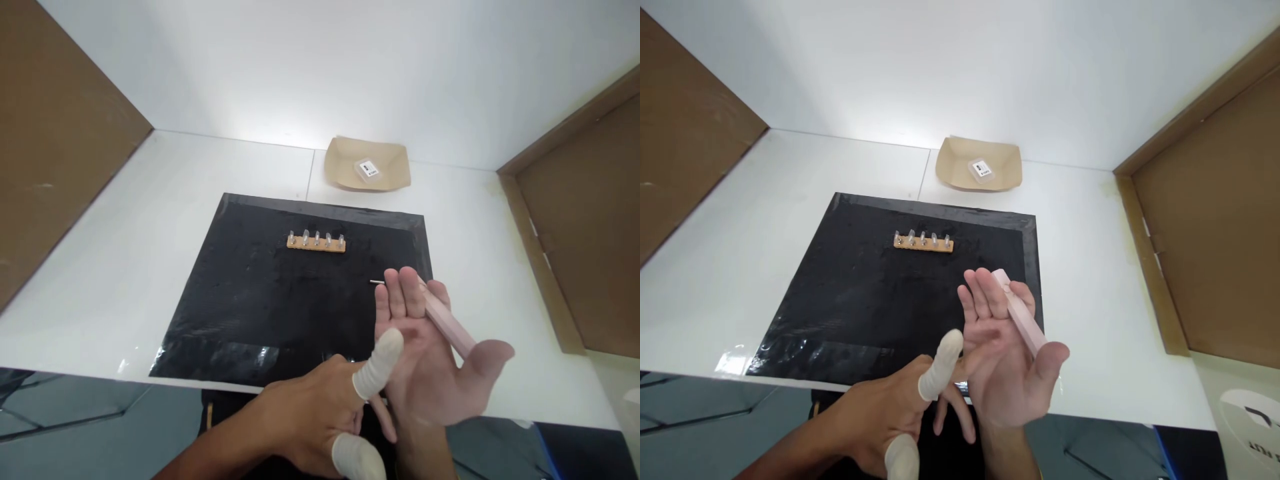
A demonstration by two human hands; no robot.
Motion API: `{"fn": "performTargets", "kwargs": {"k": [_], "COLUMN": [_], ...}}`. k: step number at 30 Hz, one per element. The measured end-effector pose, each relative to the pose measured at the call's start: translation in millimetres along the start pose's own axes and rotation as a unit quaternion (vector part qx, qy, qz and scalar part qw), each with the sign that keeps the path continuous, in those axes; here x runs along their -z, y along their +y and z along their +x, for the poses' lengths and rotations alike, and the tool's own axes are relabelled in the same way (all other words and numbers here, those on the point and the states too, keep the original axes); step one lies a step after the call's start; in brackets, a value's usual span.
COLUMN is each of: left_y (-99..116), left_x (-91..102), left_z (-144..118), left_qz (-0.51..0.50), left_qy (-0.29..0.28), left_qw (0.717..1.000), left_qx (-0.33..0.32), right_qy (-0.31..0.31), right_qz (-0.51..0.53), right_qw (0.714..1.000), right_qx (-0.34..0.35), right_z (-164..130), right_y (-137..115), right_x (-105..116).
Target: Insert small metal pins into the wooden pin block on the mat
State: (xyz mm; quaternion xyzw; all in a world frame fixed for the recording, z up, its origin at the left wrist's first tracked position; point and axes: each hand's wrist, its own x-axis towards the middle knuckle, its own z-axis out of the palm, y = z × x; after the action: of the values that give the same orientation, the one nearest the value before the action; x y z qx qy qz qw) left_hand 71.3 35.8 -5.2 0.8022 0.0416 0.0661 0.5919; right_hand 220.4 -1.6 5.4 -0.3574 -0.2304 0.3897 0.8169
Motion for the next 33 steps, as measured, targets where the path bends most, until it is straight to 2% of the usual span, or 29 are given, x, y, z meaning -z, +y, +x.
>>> {"fn": "performTargets", "kwargs": {"k": [4,9,12,14,17,19,20,21,25,28,30,33], "left_y": [1.4,9.6,7.7,7.4,15.7,26.1,31.7,36.7,45.9,43.0,40.0,37.9], "left_x": [-1.4,10.1,12.5,12.3,11.4,8.4,5.5,1.7,-15.3,-17.8,-13.4,-4.7], "left_z": [0.7,3.4,0.8,-3.0,-5.7,-2.7,0.1,3.4,14.2,16.2,15.3,11.0], "left_qz": [-0.061,-0.063,-0.065,-0.027,0.088,0.186,0.24,0.284,0.412,0.449,0.437,0.401], "left_qy": [0.037,-0.016,-0.005,0.022,0.074,0.058,0.022,-0.001,-0.01,-0.024,-0.047,-0.06], "left_qw": [0.997,0.998,0.997,0.999,0.993,0.981,0.971,0.959,0.911,0.893,0.898,0.914], "left_qx": [-0.026,-0.017,-0.032,-0.031,-0.014,-0.006,0.003,-0.014,-0.009,-0.013,-0.012,-0.007], "right_qy": [0.001,0.012,0.014,0.012,0.0,-0.007,-0.012,-0.018,-0.054,-0.056,-0.065,-0.109], "right_qz": [0.011,0.019,0.008,-0.002,-0.05,-0.119,-0.155,-0.187,-0.265,-0.32,-0.356,-0.401], "right_qw": [1.0,1.0,1.0,1.0,0.999,0.992,0.985,0.977,0.956,0.937,0.926,0.907], "right_qx": [0.01,0.001,-0.007,-0.013,0.006,0.053,0.079,0.099,0.118,0.128,0.105,0.065], "right_z": [-1.1,-2.5,-7.2,-11.6,-15.8,-14.8,-13.1,-10.8,-1.6,0.0,-1.8,-6.2], "right_y": [1.1,0.0,2.2,3.9,6.6,9.2,10.9,12.7,17.8,15.7,11.2,2.6], "right_x": [1.3,1.9,2.8,4.4,7.5,10.1,11.8,13.8,25.8,34.6,37.6,36.2]}}
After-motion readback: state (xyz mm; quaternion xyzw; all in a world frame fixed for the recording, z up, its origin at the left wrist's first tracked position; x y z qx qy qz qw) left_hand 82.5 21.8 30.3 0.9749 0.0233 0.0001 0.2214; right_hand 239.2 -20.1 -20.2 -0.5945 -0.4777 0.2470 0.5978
